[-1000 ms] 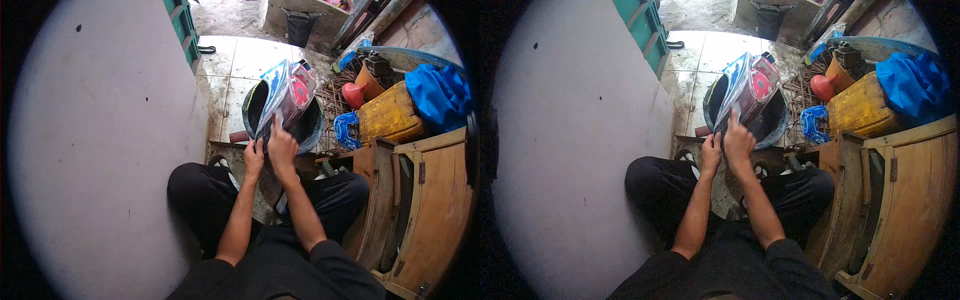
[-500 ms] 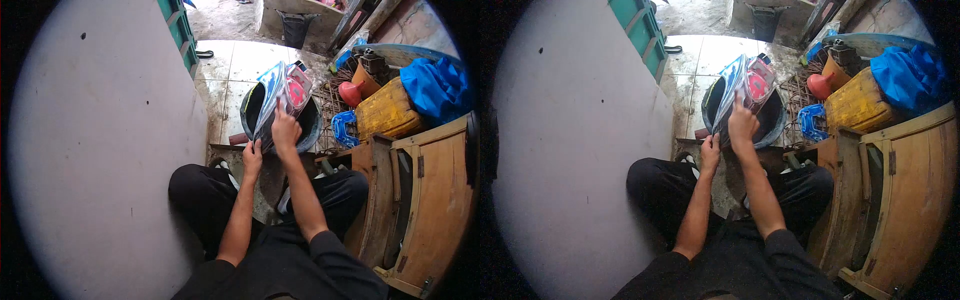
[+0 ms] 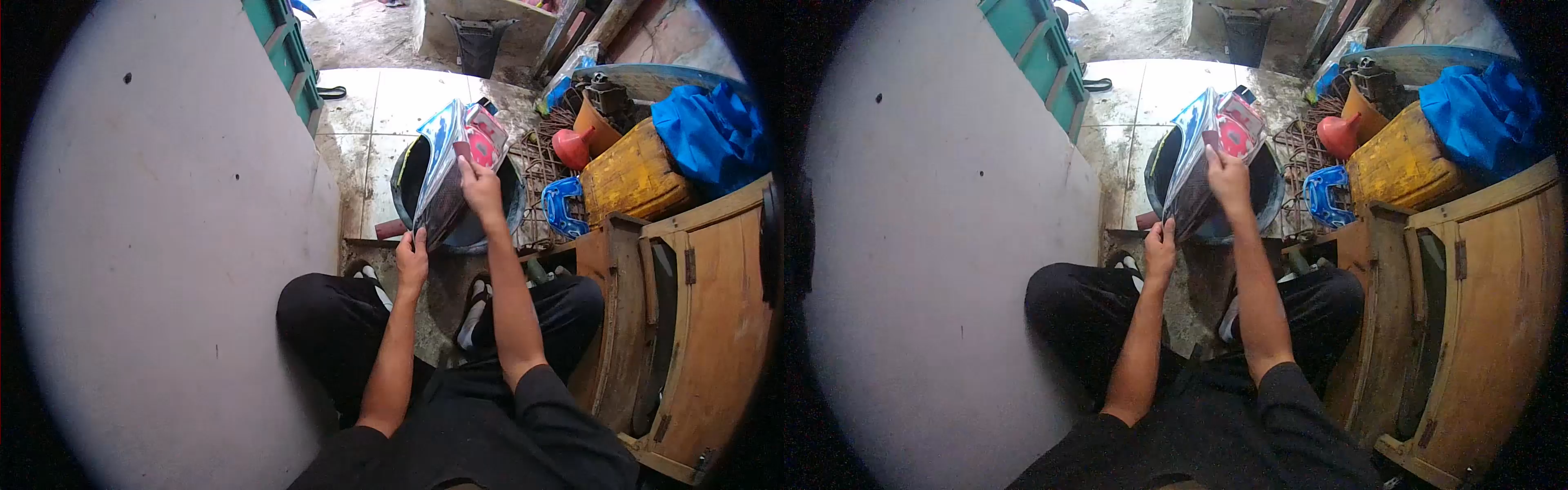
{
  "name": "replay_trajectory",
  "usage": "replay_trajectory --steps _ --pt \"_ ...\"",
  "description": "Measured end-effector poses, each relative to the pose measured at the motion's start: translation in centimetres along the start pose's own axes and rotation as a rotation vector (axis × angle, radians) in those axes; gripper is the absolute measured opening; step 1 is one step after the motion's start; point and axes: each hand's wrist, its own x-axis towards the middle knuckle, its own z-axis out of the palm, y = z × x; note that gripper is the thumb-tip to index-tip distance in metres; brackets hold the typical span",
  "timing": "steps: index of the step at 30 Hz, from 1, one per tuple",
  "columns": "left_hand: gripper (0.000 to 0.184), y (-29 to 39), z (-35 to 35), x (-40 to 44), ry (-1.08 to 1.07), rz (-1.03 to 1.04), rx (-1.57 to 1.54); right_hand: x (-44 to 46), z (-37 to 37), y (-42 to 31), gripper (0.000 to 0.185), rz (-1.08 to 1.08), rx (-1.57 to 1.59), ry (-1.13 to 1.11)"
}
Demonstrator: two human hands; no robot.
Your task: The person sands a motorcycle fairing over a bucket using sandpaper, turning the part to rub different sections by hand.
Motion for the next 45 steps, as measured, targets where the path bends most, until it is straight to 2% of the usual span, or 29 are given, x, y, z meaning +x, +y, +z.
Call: replay_trajectory --steps 1,2,3,5,9,11,12,13,15,16,17,19,21,23,29,41,44,45 --pt "0.041 -0.3 0.2 0.0 0.019 0.0 -0.027 0.8 -1.0 0.4 0.036 0.042 0.214 -0.091" --pt "0.042 -0.7 0.5 0.0 0.038 -0.005 -0.055 0.6 -2.3 1.2 0.041 0.206 0.512 -0.167" --pt "0.042 -0.6 0.6 0.0 0.036 -0.013 -0.062 0.3 -3.1 1.5 0.035 0.264 0.733 -0.14" --pt "0.045 -0.7 0.4 -0.1 0.027 -0.066 -0.028 -1.0 -5.2 2.7 0.039 0.535 1.001 -0.155" --pt "0.045 -0.8 0.5 -0.1 0.042 -0.034 -0.063 -1.4 -4.2 9.6 0.047 0.605 0.83 -0.028" --pt "0.045 -1.0 0.5 -0.1 0.042 -0.031 -0.064 -1.0 -3.3 11.9 0.045 0.84 0.976 0.004" --pt "0.045 -0.6 0.4 -0.2 0.042 -0.031 -0.067 -1.0 -2.8 11.2 0.046 0.9 1.008 0.139" --pt "0.045 -0.4 0.4 -0.2 0.041 -0.029 -0.072 -0.7 -1.8 11.3 0.046 0.9 1.008 0.136" --pt "0.045 -0.2 0.4 -0.2 0.041 -0.026 -0.06 0.6 0.2 11.9 0.042 1.03 0.768 0.225" --pt "0.045 -0.1 0.4 -0.2 0.039 -0.019 -0.046 1.7 1.3 12.5 0.035 1.092 0.699 0.125" --pt "0.045 -0.3 0.3 -0.1 0.033 -0.01 -0.046 4.2 6.0 22.9 0.031 1.087 0.871 0.016" --pt "0.043 -1.2 -0.3 0.0 -0.058 -0.126 0.014 5.3 9.5 26.1 0.052 1.036 1.045 -0.059" --pt "0.042 -1.2 -0.3 -0.1 -0.041 -0.07 -0.023 5.2 11.4 28.7 0.053 0.866 0.431 -0.258" --pt "0.041 0.1 -0.4 -0.3 -0.014 -0.048 0.09 5.0 12.0 30.2 0.056 0.642 -0.186 -0.404" --pt "0.038 -0.9 -0.3 -0.4 -0.047 -0.136 -0.001 1.8 13.7 29.4 0.049 0.611 -0.28 -0.534" --pt "0.042 0.4 -0.4 -0.2 -0.032 -0.079 -0.03 1.3 12.9 26.2 0.034 0.515 -0.295 -0.646" --pt "0.042 0.8 -0.4 -0.4 -0.056 -0.121 -0.069 2.3 11.8 25.8 0.031 0.542 -0.12 -0.659" --pt "0.041 0.9 -0.3 -0.3 -0.036 -0.098 -0.06 2.6 11.2 25.7 0.03 0.599 0.116 -0.657"
